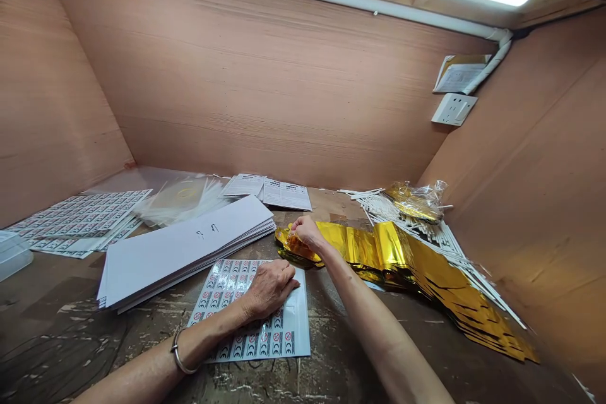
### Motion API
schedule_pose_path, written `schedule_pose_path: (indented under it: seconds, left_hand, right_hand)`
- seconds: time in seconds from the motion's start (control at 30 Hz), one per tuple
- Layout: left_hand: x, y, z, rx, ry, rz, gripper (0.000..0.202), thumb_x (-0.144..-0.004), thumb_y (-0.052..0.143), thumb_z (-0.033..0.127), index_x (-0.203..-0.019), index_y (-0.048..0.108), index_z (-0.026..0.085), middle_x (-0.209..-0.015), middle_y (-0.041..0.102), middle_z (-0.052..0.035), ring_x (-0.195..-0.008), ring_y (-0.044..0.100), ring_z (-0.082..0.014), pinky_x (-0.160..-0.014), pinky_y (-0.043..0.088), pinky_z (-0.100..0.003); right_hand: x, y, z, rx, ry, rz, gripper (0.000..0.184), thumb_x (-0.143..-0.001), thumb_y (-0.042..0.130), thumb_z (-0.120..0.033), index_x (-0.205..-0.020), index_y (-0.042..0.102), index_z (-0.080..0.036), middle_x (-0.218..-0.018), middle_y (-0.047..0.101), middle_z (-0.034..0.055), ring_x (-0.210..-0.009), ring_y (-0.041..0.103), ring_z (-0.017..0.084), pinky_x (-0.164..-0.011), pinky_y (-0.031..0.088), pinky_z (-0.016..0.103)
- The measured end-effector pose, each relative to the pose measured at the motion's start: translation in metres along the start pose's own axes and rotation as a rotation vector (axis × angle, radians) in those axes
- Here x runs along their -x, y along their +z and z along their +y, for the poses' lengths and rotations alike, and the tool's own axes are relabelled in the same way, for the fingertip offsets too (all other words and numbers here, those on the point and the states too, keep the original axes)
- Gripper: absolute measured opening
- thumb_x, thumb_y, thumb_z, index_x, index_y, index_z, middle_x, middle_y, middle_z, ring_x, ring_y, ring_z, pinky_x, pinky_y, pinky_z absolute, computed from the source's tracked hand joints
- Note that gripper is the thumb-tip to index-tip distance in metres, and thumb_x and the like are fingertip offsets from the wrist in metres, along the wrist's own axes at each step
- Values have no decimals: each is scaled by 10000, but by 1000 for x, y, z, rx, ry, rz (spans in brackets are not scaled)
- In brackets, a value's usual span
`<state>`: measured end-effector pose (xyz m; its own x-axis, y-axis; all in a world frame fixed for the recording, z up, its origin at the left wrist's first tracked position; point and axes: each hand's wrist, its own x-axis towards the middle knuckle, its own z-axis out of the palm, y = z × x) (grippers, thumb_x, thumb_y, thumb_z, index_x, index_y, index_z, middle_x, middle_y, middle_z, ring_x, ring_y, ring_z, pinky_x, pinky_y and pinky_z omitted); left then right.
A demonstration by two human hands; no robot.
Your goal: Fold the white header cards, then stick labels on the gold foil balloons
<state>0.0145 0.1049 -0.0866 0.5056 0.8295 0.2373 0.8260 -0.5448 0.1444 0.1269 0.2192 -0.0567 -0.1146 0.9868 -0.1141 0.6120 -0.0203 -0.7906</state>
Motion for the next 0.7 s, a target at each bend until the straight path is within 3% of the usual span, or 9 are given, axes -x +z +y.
schedule_pose_path:
  seconds: [0.23, 0.53, 0.63, 0.7]
  left_hand:
    - [0, 0, 0, -1, 2, 17, 184, -839, 446, 304, -756, 541, 170, -774, 580, -34, -753, 536, -170, -648, 360, -281]
    - [1, 2, 1, 65, -30, 30, 186, -828, 446, 290, -720, 541, 172, -763, 584, -43, -752, 542, -172, -661, 372, -277]
    - [-3, -2, -5, 259, -158, 149, 178, -821, 449, 282, -705, 535, 177, -764, 599, -27, -732, 550, -147, -650, 385, -246]
    - [-13, -9, -15, 407, -386, 202, 180, -825, 427, 282, -729, 534, 174, -735, 609, -20, -697, 560, -132, -620, 396, -225]
  right_hand:
    - [-5, 7, 13, 209, -113, 52, 48, -648, 559, -124, -674, 593, -146, -620, 609, 10, -564, 519, 101, -485, 294, 188]
    - [11, 16, 9, 495, -231, 134, 123, -743, 477, -122, -774, 588, -166, -762, 613, 40, -730, 533, 138, -588, 301, 217]
    - [17, 19, 11, 554, -253, 159, 126, -773, 468, -144, -831, 578, -164, -828, 596, 60, -778, 531, 146, -625, 315, 224]
    - [19, 20, 11, 580, -267, 178, 125, -793, 461, -169, -849, 573, -160, -865, 581, 75, -810, 525, 153, -650, 324, 231]
